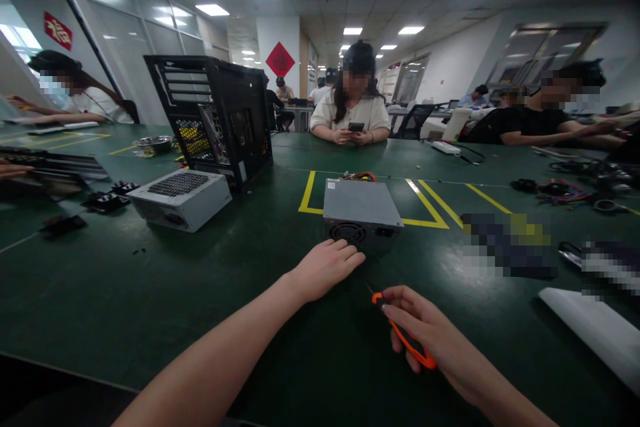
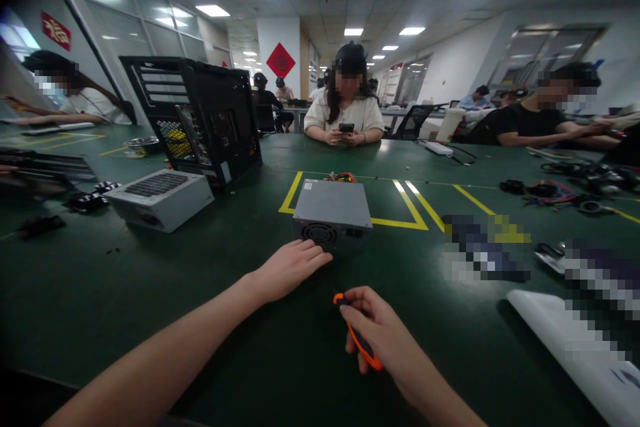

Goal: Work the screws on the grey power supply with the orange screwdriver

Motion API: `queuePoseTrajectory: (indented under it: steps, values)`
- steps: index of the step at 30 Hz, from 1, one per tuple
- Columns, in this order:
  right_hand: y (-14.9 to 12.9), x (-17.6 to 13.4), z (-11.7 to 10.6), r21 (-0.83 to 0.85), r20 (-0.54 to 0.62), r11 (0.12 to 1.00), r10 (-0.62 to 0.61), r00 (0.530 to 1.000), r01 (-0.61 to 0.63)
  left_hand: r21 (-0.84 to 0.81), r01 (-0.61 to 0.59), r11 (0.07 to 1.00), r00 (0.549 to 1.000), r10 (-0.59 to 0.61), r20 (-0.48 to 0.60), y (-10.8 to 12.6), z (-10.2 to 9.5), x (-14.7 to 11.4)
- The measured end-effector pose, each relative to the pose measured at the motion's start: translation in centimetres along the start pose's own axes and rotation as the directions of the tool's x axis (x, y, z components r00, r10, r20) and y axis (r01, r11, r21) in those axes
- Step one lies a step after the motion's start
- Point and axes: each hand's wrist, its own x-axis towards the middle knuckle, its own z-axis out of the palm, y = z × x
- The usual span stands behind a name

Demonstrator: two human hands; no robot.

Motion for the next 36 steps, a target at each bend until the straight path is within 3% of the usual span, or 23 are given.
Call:
queuePoseTrajectory:
  steps: [21, 25, 27, 30, 33, 36]
  values:
    - [0.0, -0.3, 0.4, 0.061, -0.035, 0.998, -0.03, 0.999, 0.032, -0.051, 0.014, 0.999, 0.999, -0.015, -0.032, 0.3, -0.1, 0.0]
    - [0.0, -0.4, 0.3, 0.054, -0.046, 0.998, -0.019, 0.999, 0.021, -0.178, 0.145, 0.973, 0.976, -0.171, -0.138, 0.5, 0.1, 0.0]
    - [-0.2, -0.5, 0.2, 0.051, -0.05, 0.999, -0.008, 0.999, 0.011, -0.3, 0.284, 0.91, 0.922, -0.346, -0.175, 0.5, 0.4, 0.0]
    - [-0.4, -0.6, 0.1, 0.077, -0.067, 0.996, -0.033, 0.997, 0.038, -0.468, 0.461, 0.754, 0.812, -0.571, -0.121, 0.2, 1.2, 0.1]
    - [-0.4, -0.6, 0.0, 0.094, -0.078, 0.995, -0.031, 0.996, 0.038, -0.592, 0.528, 0.609, 0.752, -0.659, -0.007, -0.4, 2.1, 0.3]
    - [-0.3, -0.6, 0.0, 0.098, -0.08, 0.995, -0.027, 0.996, 0.035, -0.738, 0.549, 0.392, 0.724, -0.664, 0.186, -0.6, 3.0, 0.6]
